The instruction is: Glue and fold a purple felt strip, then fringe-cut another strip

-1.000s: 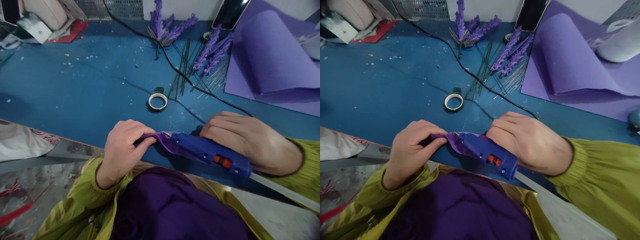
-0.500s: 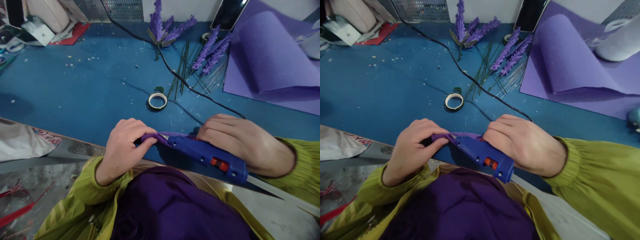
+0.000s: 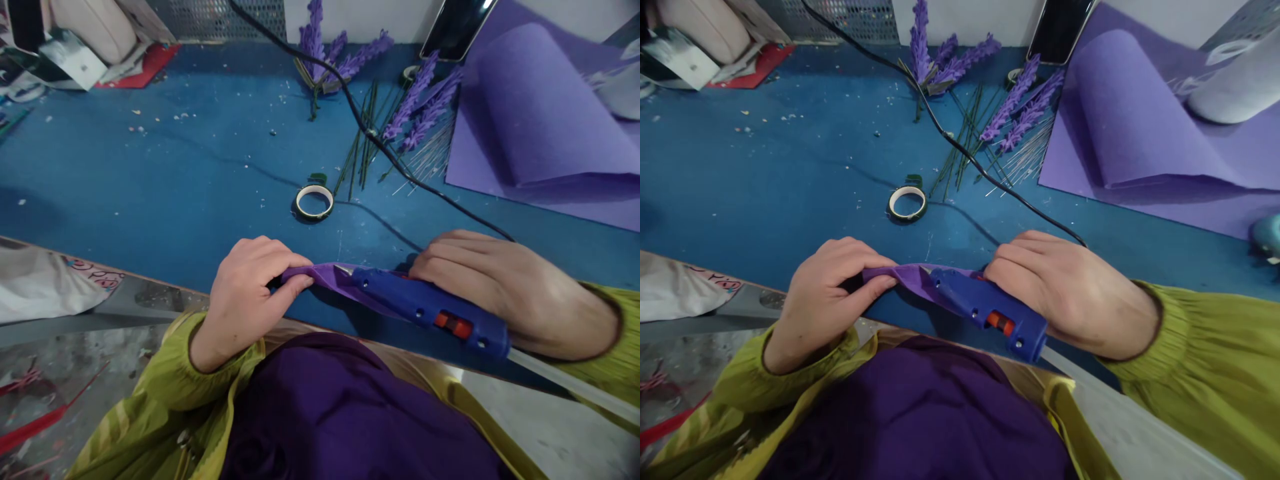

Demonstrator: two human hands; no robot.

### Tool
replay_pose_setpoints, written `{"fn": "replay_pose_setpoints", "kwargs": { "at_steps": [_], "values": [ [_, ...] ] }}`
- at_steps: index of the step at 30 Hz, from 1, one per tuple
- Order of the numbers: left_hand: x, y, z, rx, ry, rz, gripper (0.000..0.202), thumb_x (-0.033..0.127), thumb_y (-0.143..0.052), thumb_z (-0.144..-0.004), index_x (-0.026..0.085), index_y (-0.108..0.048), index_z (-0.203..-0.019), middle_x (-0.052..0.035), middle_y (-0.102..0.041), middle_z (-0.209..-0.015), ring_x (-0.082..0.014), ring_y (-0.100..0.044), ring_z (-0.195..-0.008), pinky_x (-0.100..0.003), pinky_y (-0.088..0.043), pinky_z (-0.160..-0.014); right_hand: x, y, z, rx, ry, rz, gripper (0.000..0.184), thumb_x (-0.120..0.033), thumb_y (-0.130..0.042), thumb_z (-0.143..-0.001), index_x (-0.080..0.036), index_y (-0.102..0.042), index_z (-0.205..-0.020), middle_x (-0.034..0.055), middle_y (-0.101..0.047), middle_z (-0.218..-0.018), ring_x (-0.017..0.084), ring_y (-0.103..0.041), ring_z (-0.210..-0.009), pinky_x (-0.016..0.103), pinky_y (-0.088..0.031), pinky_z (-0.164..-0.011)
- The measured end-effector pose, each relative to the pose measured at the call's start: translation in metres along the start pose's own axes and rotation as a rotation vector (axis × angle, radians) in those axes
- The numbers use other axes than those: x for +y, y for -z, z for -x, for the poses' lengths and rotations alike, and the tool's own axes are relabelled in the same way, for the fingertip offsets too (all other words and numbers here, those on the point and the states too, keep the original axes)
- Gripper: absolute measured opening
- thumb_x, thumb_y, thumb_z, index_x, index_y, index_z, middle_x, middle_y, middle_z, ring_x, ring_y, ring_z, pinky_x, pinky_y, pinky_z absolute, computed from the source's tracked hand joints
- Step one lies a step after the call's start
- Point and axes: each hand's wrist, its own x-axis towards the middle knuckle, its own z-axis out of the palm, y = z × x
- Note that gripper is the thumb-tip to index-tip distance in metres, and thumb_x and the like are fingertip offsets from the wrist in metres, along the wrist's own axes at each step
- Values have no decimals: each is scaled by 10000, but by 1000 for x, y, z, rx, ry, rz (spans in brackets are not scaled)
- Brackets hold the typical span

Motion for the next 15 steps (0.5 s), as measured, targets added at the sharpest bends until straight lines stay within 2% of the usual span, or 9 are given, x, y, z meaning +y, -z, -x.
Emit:
{"fn": "replay_pose_setpoints", "kwargs": {
  "at_steps": [7,15],
  "values": [
    [-2,1,0,6,-4,0,64,244,-669,-921,248,-732,-932,27,-743,-865,-148,-626,-818,-345,-403,-777,1,1,3,10,8,-19,233,-274,-279,-1036,-211,-499,-995,54,-567,-811,194,-500,-738,373,-432,-715],
    [0,1,0,-6,0,-3,68,234,-669,-919,241,-736,-929,20,-743,-866,-156,-628,-831,-343,-400,-782,-2,-4,-8,19,25,5,239,-264,-280,-1045,-198,-492,-958,46,-552,-803,184,-473,-738,359,-401,-719]
  ]
}}
